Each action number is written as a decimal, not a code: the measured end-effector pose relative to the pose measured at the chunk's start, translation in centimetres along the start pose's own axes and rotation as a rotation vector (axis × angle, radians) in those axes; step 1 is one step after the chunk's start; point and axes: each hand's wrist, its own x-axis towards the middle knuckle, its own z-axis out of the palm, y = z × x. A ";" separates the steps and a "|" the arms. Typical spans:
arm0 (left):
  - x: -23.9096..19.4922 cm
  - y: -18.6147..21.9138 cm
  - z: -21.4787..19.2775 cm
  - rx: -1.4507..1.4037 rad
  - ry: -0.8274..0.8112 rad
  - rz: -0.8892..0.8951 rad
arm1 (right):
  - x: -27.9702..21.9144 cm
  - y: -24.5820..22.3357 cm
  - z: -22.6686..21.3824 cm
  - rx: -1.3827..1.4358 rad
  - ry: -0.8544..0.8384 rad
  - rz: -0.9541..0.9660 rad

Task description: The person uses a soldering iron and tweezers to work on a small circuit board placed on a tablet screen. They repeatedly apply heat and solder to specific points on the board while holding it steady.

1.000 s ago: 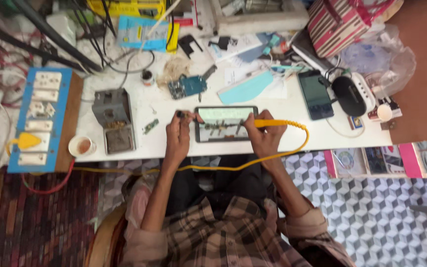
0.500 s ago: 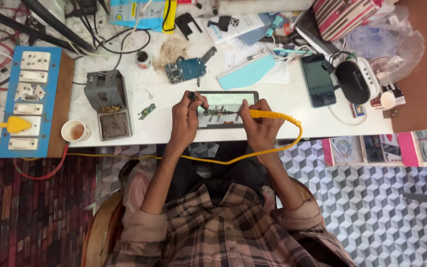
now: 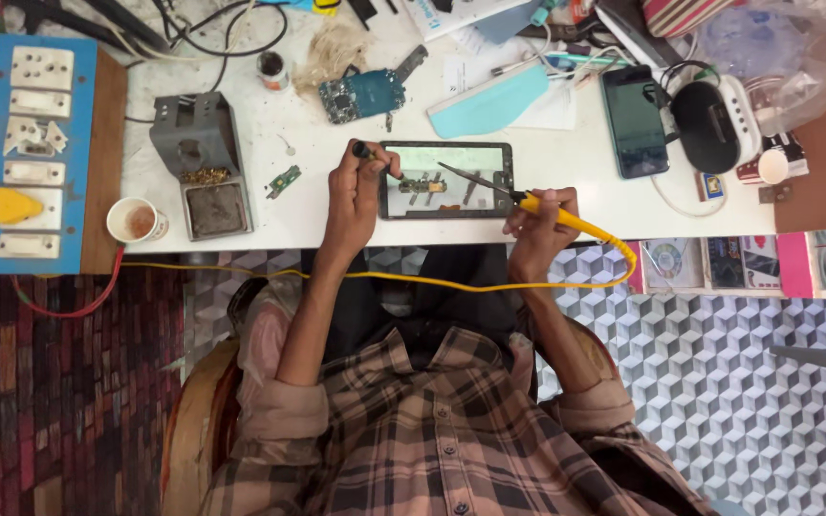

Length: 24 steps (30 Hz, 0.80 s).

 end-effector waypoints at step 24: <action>-0.6 -0.2 -0.2 -0.028 0.017 -0.065 | -0.4 2.9 -3.1 -0.053 -0.190 0.077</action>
